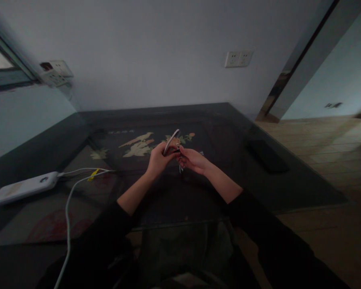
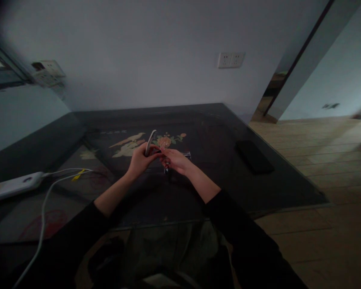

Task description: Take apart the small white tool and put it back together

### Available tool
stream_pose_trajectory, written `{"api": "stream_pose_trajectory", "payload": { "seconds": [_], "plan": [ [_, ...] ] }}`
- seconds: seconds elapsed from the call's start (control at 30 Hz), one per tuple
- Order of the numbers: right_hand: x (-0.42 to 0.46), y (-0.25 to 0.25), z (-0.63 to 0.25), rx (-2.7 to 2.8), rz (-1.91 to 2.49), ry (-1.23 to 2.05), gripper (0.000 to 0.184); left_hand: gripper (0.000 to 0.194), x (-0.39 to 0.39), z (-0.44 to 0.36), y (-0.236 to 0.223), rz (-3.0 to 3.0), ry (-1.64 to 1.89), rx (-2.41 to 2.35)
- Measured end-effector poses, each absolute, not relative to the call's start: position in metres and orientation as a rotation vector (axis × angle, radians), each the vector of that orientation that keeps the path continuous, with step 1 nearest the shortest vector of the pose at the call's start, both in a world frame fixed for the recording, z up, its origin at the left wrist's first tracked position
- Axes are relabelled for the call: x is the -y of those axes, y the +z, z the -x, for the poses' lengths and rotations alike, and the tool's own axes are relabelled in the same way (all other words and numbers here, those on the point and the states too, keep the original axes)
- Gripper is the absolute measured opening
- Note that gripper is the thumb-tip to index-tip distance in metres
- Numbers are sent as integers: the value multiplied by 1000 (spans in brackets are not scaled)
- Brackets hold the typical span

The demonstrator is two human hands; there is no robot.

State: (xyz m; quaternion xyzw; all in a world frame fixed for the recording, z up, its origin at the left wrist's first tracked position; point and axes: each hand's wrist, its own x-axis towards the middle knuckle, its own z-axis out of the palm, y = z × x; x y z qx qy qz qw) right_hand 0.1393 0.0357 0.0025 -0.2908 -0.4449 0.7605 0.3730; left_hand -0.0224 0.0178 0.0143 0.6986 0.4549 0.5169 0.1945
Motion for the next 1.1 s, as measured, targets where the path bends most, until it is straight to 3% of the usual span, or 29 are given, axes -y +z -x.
{"api": "stream_pose_trajectory", "payload": {
  "seconds": [0.87,1.1],
  "plan": [
    [-36,0,-137,1138,719,1926,38,18,-18,23,10,-1954,1437,-1243],
    [-44,2,-143,1113,685,1770,42,24,-14,21,16,-1852,1506,-1243]
  ]
}}
